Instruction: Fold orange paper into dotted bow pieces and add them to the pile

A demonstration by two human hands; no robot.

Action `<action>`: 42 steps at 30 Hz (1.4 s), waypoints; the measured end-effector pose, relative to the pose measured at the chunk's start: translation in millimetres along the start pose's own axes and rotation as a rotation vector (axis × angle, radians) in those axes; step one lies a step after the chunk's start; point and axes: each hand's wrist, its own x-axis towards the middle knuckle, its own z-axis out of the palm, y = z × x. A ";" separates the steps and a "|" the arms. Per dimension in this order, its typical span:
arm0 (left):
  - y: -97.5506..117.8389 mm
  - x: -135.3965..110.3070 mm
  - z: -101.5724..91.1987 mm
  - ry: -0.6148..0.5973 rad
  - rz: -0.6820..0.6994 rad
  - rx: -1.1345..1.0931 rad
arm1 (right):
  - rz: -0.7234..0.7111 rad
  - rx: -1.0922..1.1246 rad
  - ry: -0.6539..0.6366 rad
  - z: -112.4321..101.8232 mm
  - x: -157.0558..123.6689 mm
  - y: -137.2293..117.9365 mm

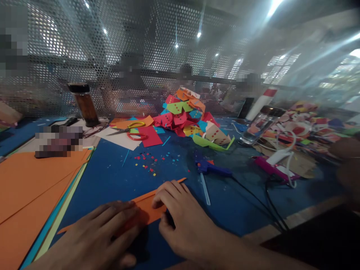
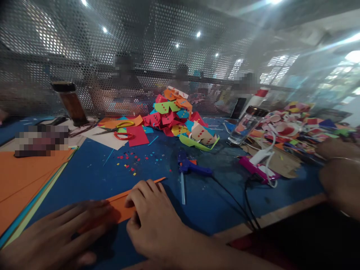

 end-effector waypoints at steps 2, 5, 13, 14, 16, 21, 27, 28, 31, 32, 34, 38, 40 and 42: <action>0.8 1.1 -1.0 0.000 -0.003 0.000 | 0.013 -0.005 0.001 -0.7 -0.8 1.8; 2.3 0.3 0.5 0.013 -0.015 -0.010 | -0.008 -0.016 0.014 -2.5 -1.9 1.8; 0.6 1.3 0.1 0.042 -0.001 0.015 | -0.312 -0.057 -0.039 -5.9 -1.9 0.3; 0.1 2.4 -1.1 0.042 0.007 0.025 | -0.322 -0.062 -0.037 -5.2 -2.0 1.1; -0.6 3.7 -2.6 0.038 0.019 0.041 | -0.331 -0.077 -0.036 -3.5 -2.3 3.1; -1.8 1.8 -1.5 -0.005 0.032 0.031 | -0.344 -0.088 -0.032 -0.9 -2.7 5.9; -4.2 -7.2 1.7 0.000 0.050 0.004 | -0.336 -0.098 -0.066 -4.0 -1.3 4.7; -4.5 -8.8 2.1 -0.004 0.044 -0.010 | -0.338 -0.099 -0.069 -4.1 -1.3 4.8; -5.1 -11.2 2.5 -0.024 0.028 -0.043 | -0.340 -0.097 -0.068 -3.5 -1.6 5.8; -5.4 -11.2 2.4 -0.018 0.031 -0.041 | -0.342 -0.095 -0.064 -3.1 -1.8 6.1; -6.2 -10.5 2.2 -0.010 0.045 -0.031 | -0.343 -0.087 -0.061 -2.4 -2.2 6.5; -7.5 -10.1 2.1 0.004 0.060 -0.019 | -0.336 -0.083 -0.061 -2.4 -2.9 6.3; -7.9 -10.8 1.7 0.003 0.073 -0.002 | -0.341 -0.082 -0.061 -3.1 -2.7 6.0; -8.2 -11.4 1.0 -0.008 0.097 0.019 | -0.344 -0.082 -0.070 -3.8 -2.3 5.8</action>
